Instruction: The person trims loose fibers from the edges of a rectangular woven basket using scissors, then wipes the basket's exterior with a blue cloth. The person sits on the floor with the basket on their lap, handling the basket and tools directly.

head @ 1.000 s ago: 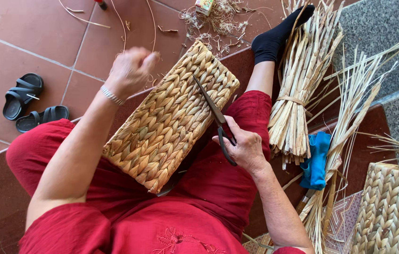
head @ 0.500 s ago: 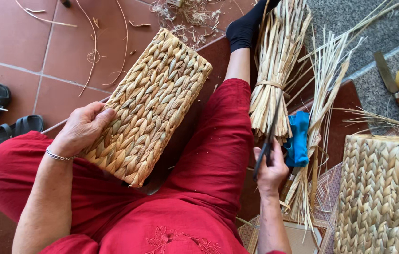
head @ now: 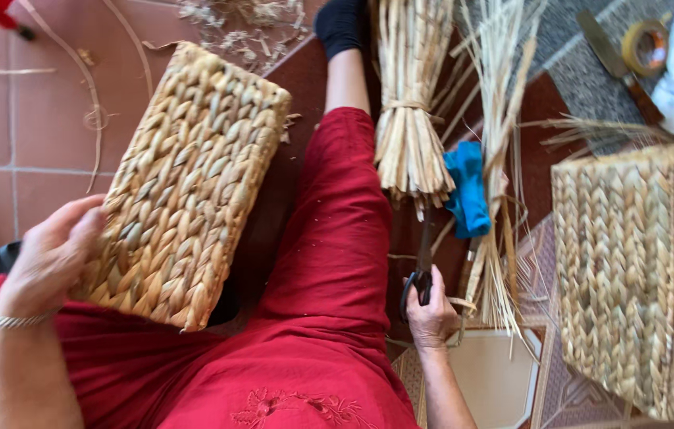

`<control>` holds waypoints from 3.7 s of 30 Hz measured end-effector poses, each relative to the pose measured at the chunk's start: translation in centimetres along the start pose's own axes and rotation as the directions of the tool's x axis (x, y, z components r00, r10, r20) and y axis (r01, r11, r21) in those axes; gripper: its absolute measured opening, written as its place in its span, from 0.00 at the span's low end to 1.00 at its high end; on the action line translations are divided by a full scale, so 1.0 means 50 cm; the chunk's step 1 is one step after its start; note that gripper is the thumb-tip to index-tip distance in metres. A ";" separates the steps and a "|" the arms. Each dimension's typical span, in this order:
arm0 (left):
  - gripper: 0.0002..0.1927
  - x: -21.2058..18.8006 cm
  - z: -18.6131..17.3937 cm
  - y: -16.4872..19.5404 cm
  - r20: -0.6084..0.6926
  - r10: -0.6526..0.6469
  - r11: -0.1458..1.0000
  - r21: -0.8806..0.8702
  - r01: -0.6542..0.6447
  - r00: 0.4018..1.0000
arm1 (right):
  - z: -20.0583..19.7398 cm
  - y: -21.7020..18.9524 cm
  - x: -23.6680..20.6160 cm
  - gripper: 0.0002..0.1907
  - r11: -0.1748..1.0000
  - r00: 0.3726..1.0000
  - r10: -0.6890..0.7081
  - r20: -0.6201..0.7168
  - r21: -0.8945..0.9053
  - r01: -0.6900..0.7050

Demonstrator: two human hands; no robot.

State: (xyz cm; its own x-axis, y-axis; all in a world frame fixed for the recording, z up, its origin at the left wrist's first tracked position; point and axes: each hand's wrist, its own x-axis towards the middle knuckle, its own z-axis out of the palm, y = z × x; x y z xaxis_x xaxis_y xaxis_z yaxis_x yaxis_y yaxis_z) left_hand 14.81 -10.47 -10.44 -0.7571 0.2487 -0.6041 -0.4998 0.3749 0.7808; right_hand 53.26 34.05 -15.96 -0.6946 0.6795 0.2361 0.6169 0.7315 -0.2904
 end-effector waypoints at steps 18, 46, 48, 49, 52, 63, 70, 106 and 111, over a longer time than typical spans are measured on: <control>0.14 -0.007 0.080 -0.070 -0.223 0.139 0.945 -0.260 -0.197 0.965 | -0.006 0.083 0.365 0.36 0.936 0.969 -0.247 0.023 -0.254 0.245; 0.11 0.059 0.105 0.049 -0.153 0.144 0.903 -0.383 -0.194 0.978 | 0.012 0.024 0.557 0.16 0.989 0.997 -0.005 0.072 -0.146 0.016; 0.10 0.072 0.106 0.055 -0.147 0.152 0.886 -0.418 -0.201 0.977 | -0.010 0.019 0.562 0.18 0.996 0.999 -0.039 -0.032 0.082 0.041; 0.10 0.076 0.107 0.056 -0.141 0.156 0.883 -0.423 -0.202 0.978 | -0.022 0.009 0.559 0.20 0.979 0.996 -0.042 -0.084 0.193 0.058; 0.10 0.077 0.113 0.060 -0.150 0.206 0.855 -0.452 -0.252 0.967 | -0.052 -0.059 0.553 0.27 0.667 0.998 0.007 -0.065 0.743 0.044; 0.11 0.057 0.125 0.078 -0.269 0.338 0.914 -0.134 -0.383 0.902 | 0.104 -0.575 0.587 0.25 0.528 0.635 -0.763 -0.124 0.448 0.722; 0.16 0.006 0.108 0.081 -0.274 0.305 0.903 -0.220 -0.368 0.912 | 0.159 -0.671 0.589 0.28 0.537 0.562 -0.825 -0.051 0.237 0.810; 0.18 0.074 0.157 0.073 -0.289 0.283 0.886 -0.286 -0.364 0.915 | 0.130 -0.711 0.692 0.23 0.570 0.583 -0.807 -0.096 0.132 0.811; 0.24 0.090 0.137 0.070 -0.248 0.203 0.846 -0.443 -0.298 0.947 | -0.001 -0.732 0.437 0.17 0.089 0.150 -0.977 -0.150 0.353 0.931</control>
State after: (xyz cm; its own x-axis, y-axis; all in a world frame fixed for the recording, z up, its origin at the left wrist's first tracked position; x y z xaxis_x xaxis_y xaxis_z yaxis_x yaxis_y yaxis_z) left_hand 12.53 -1.93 -11.49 -0.9231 0.0901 -0.3737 -0.3836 -0.1528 0.9107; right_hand 15.51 22.14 -0.10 -0.6518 -0.6045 0.4580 -0.7227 0.6782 -0.1332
